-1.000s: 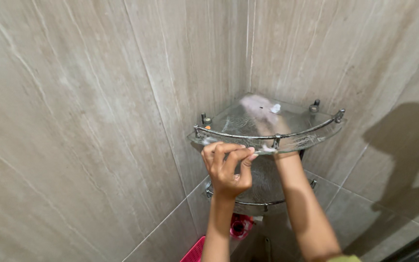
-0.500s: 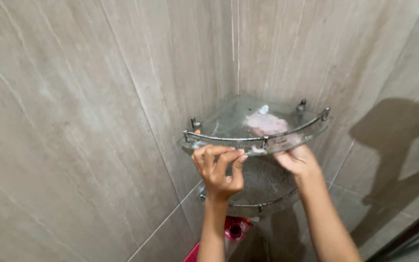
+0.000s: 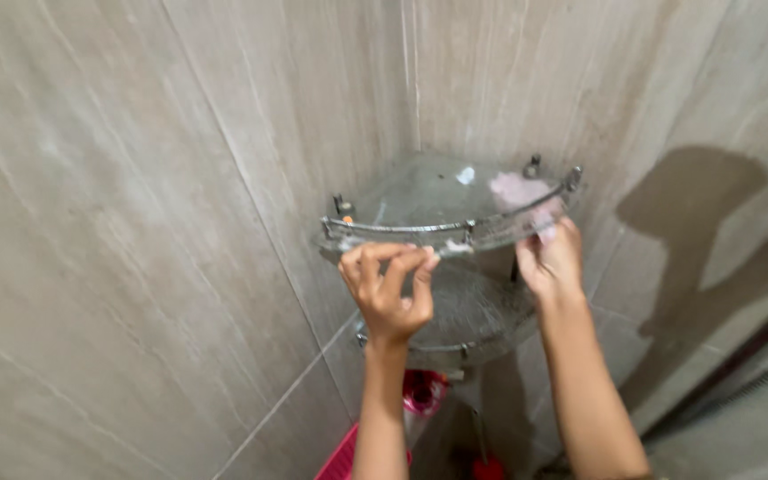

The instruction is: The person cleans a two-tiered glass corner shelf in a bathroom. They use a pink cloth to wipe the metal frame and glass surfaces of the shelf, then rinse the cloth in a purple scoop filled with water from the sink. Finally, they use a white cloth to dry the shelf.

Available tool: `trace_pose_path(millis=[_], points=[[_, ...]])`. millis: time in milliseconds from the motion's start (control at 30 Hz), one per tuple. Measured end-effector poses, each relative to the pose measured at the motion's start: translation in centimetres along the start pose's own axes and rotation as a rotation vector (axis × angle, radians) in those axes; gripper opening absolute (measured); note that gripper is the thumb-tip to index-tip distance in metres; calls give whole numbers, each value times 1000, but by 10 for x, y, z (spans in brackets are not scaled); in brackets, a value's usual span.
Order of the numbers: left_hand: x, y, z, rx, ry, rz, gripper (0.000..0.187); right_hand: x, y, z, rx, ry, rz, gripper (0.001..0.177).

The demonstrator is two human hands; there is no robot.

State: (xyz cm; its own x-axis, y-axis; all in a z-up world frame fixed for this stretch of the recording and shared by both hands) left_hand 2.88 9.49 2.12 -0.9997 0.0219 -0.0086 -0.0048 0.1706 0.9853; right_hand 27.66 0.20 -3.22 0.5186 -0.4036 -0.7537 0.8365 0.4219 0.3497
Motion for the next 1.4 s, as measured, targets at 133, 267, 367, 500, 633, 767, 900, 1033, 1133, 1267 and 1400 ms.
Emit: trace_pose_path(millis=[133,267,367,500,633,767,900,1033,1133,1267,1400], points=[[7,7,-5,1,-3,11,13,-8,-31,17,22,-85,-8,25],[8,8,-8,15,16,17,12,-11,-71,61,137,-420,17,27],[10,10,-15,3,75,19,13,-46,-112,114,457,-1079,-123,32],[9,9,-17,5,73,-14,20,-113,-100,158,772,-1271,106,34],[5,9,-18,-20,78,-15,18,-157,-8,150,632,-1738,416,31],[6,8,-18,-55,74,4,18,-155,55,105,219,-2277,757,17],[3,6,-15,-32,61,-7,18,-139,64,96,314,-2231,875,20],[1,12,-10,-26,67,-25,18,-149,62,102,155,-2278,876,16],[-1,9,-15,-2,48,-44,18,-152,57,89,224,-2164,817,14],[-1,8,-17,10,41,-41,17,-155,57,83,293,-2151,882,20],[-1,11,-15,-7,49,-51,19,-160,66,61,360,-2363,790,22]])
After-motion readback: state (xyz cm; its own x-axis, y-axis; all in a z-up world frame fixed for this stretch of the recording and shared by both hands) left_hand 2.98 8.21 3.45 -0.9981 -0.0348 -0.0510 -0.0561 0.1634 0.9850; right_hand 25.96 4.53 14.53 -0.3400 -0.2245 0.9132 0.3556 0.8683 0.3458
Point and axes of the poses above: each hand's wrist, its own y-axis towards the middle knuckle, its own x-axis out of the back of the hand, z = x × y, the point moved 1 cm from there along y, towards the middle knuckle
